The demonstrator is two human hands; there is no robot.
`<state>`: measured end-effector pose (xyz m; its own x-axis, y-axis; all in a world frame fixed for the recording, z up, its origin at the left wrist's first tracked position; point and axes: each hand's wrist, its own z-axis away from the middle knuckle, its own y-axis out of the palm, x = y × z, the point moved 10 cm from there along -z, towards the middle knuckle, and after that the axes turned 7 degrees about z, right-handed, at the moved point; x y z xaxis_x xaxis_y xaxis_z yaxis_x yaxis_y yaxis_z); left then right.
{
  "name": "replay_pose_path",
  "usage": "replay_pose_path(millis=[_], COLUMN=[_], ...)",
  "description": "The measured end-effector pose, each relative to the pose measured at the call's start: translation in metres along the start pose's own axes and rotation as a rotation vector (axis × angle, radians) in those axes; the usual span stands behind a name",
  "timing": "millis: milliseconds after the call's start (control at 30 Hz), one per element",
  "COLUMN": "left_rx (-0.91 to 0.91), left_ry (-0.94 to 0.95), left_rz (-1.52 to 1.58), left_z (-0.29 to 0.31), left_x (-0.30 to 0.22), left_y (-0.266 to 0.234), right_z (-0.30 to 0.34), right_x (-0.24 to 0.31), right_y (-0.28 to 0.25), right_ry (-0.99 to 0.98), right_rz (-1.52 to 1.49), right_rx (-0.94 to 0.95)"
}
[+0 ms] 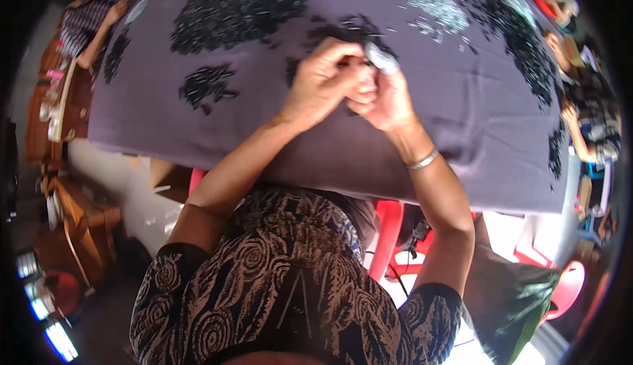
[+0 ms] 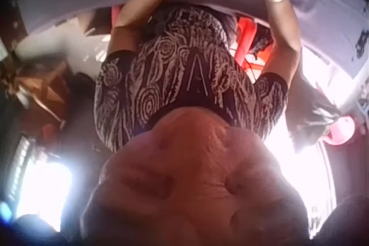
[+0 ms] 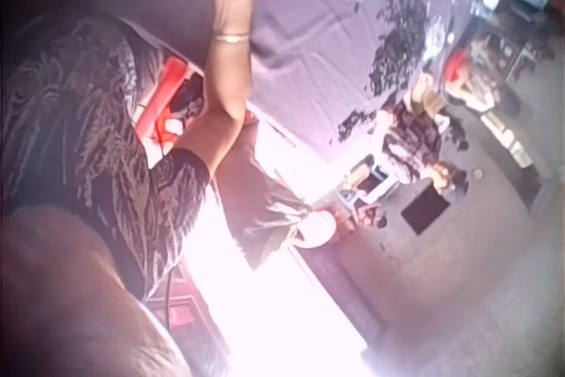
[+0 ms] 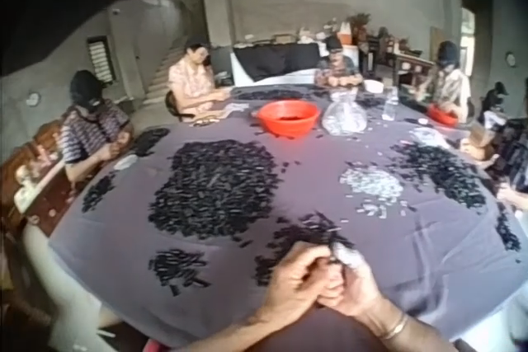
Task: Sorting and picking small black and white components on a table in a workshop.
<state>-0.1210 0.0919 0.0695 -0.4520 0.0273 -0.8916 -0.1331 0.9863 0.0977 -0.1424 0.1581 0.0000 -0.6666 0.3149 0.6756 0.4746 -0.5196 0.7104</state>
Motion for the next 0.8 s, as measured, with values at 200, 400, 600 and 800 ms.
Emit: replay_pose_path(millis=[200, 400, 600, 800], left_rx=[-0.112, -0.082, -0.172, -0.21], left_ry=[0.206, 0.173, 0.041, 0.085], left_rz=[-0.117, -0.708, -1.182, -1.231], left_z=[0.015, 0.035, 0.056, 0.054], left_x=[-0.034, -0.065, -0.077, -0.1], left_y=[-0.019, -0.096, -0.191, -0.183], right_z=[0.002, 0.005, 0.01, 0.013], right_x=[-0.002, 0.039, 0.06, 0.068], right_y=[0.012, 0.003, -0.01, 0.005], right_ry=[-0.023, -0.29, -0.412, -0.297], right_rz=[0.37, 0.61, 0.853, 1.144], right_rx=[0.152, -0.02, -0.092, 0.086])
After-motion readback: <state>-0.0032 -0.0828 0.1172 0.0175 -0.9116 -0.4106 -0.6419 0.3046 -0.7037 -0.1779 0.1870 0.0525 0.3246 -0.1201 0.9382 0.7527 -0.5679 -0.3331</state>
